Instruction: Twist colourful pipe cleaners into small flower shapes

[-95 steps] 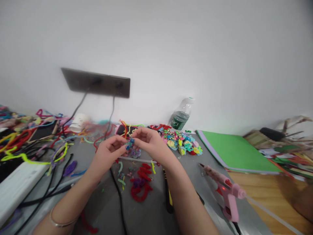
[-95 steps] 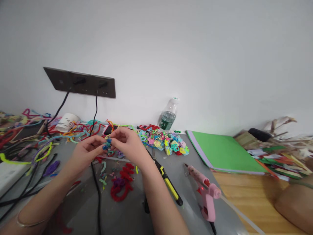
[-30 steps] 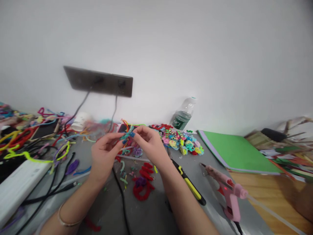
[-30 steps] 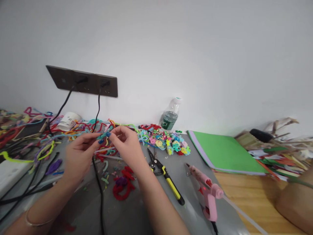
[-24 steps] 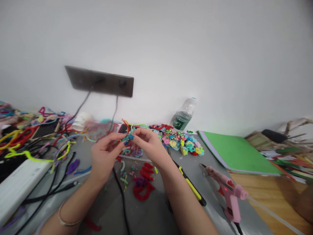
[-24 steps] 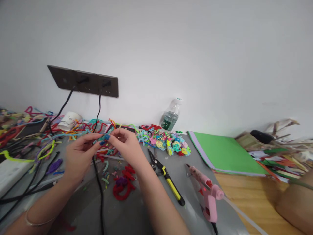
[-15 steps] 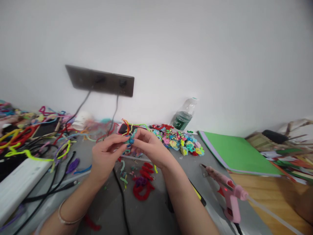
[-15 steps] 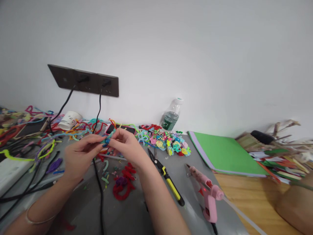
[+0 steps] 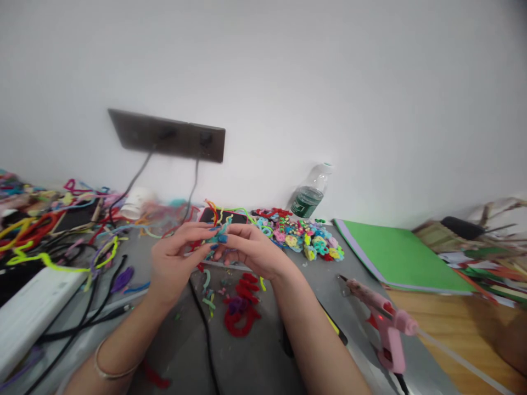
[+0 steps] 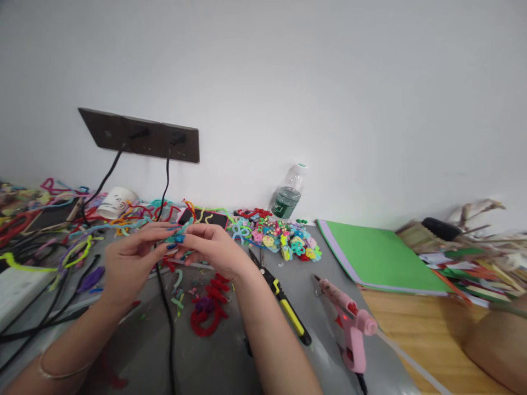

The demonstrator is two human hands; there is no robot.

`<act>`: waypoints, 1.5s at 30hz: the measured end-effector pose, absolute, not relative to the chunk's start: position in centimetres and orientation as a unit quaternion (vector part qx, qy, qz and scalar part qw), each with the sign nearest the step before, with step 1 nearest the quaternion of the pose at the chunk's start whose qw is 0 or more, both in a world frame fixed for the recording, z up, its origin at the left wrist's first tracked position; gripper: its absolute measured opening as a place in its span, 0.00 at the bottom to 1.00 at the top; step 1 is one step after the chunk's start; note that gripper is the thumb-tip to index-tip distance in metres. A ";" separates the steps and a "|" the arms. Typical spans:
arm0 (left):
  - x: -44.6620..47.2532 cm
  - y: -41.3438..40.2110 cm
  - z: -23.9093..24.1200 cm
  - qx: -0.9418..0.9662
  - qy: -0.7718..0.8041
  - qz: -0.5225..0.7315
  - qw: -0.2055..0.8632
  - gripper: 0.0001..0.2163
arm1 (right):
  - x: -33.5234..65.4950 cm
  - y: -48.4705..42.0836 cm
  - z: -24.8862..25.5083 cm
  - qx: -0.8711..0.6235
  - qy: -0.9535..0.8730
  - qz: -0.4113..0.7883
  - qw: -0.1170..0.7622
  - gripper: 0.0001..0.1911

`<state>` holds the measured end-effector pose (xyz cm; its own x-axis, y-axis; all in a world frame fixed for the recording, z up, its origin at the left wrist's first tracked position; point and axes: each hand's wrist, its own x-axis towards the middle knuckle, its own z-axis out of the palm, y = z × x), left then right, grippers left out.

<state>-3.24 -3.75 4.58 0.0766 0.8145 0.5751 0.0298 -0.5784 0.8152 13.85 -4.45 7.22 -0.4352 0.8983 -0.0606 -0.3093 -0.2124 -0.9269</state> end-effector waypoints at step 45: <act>-2.8 -3.3 4.7 0.644 0.311 0.585 0.383 0.03 | 15.3 -4.0 7.2 -0.343 -0.557 0.631 0.417 0.16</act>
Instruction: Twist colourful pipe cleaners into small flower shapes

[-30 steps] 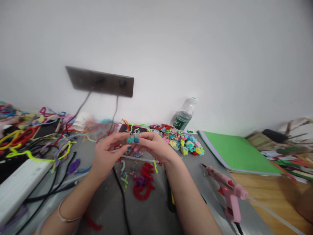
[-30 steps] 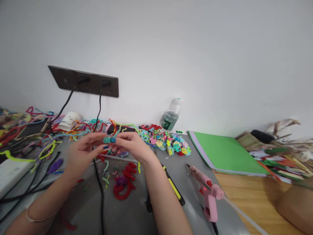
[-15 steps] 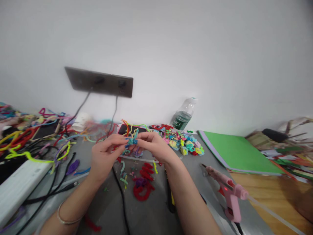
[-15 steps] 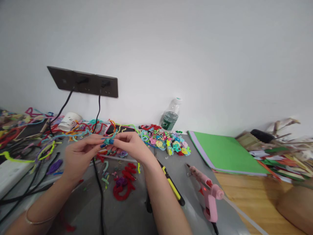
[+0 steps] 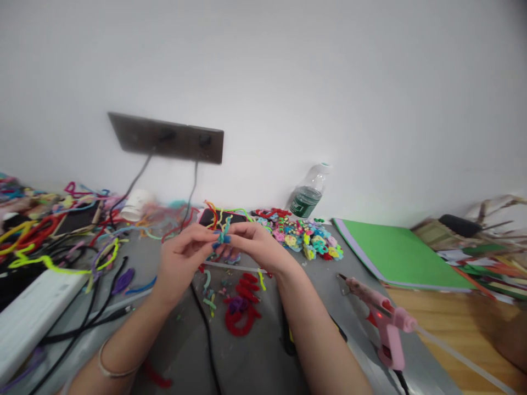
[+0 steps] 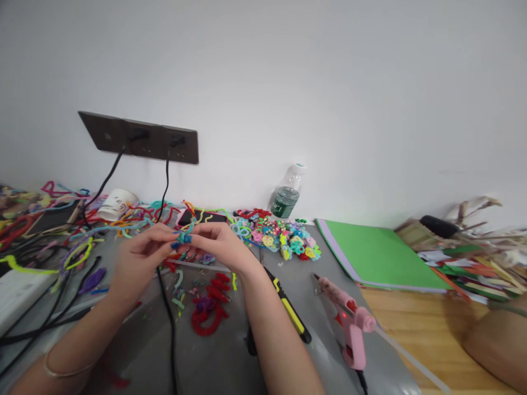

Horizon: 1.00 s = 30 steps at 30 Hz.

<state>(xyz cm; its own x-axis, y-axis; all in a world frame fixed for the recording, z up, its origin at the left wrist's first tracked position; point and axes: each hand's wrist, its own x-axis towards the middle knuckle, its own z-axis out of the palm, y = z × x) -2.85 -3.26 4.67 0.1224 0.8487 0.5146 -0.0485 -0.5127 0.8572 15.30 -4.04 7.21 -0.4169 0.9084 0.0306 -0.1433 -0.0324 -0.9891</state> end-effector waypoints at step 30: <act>-3.0 -3.3 4.6 0.765 0.330 0.465 0.300 0.02 | 17.1 -3.8 7.0 -0.396 -0.591 0.620 0.332 0.17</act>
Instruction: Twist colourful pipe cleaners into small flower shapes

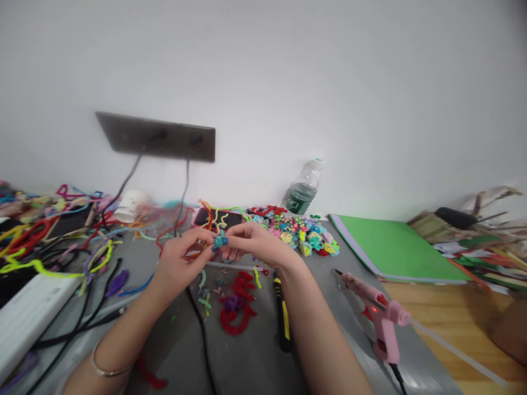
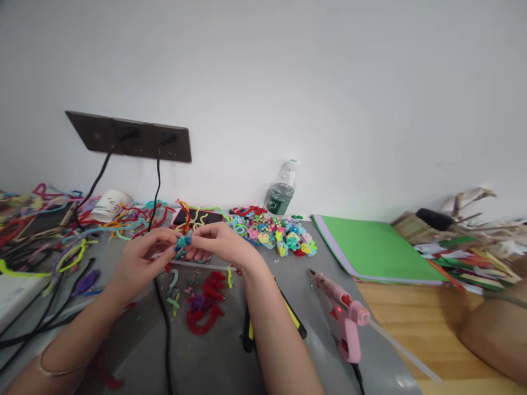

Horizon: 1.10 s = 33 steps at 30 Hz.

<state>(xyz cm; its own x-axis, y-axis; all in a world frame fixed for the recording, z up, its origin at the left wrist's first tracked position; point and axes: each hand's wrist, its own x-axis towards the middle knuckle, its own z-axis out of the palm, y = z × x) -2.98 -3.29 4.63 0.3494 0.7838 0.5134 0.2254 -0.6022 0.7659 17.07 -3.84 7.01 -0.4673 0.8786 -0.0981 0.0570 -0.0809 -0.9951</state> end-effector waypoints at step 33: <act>-2.5 -3.0 4.4 0.662 0.373 0.401 0.512 0.08 | 17.0 -4.5 8.0 -0.355 -0.685 0.523 0.363 0.09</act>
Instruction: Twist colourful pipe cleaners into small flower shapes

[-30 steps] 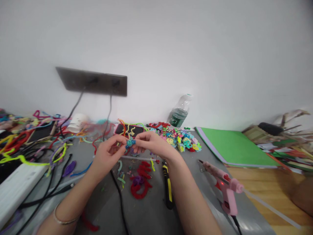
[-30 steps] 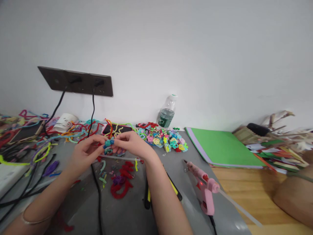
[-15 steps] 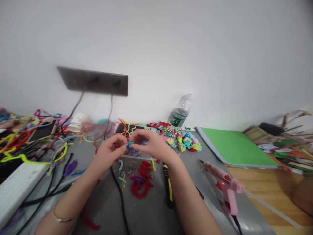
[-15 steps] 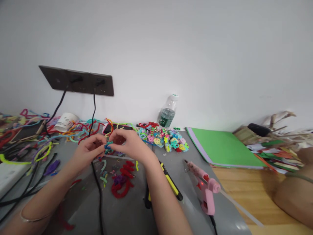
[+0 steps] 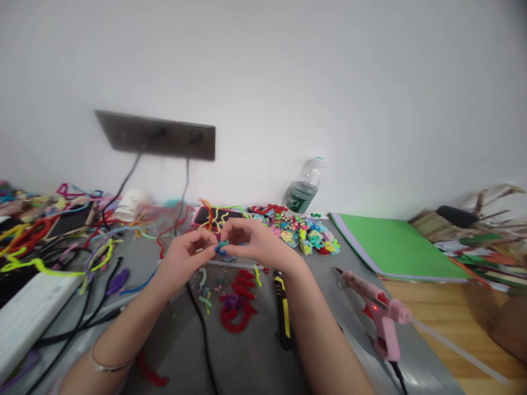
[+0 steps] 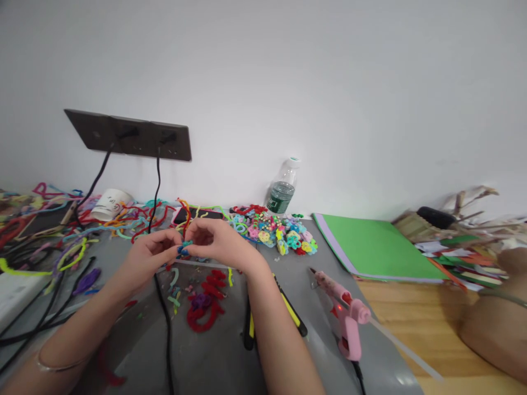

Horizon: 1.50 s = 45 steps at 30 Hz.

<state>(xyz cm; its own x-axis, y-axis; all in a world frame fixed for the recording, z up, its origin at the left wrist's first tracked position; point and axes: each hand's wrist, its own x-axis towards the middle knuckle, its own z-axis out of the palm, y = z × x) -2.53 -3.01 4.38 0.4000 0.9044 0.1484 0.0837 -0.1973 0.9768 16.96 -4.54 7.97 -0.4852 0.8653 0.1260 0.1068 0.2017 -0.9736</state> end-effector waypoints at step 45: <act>-3.3 -3.3 4.1 0.884 0.343 0.227 0.225 0.11 | 16.8 -2.8 4.5 -0.290 -0.538 0.742 0.276 0.06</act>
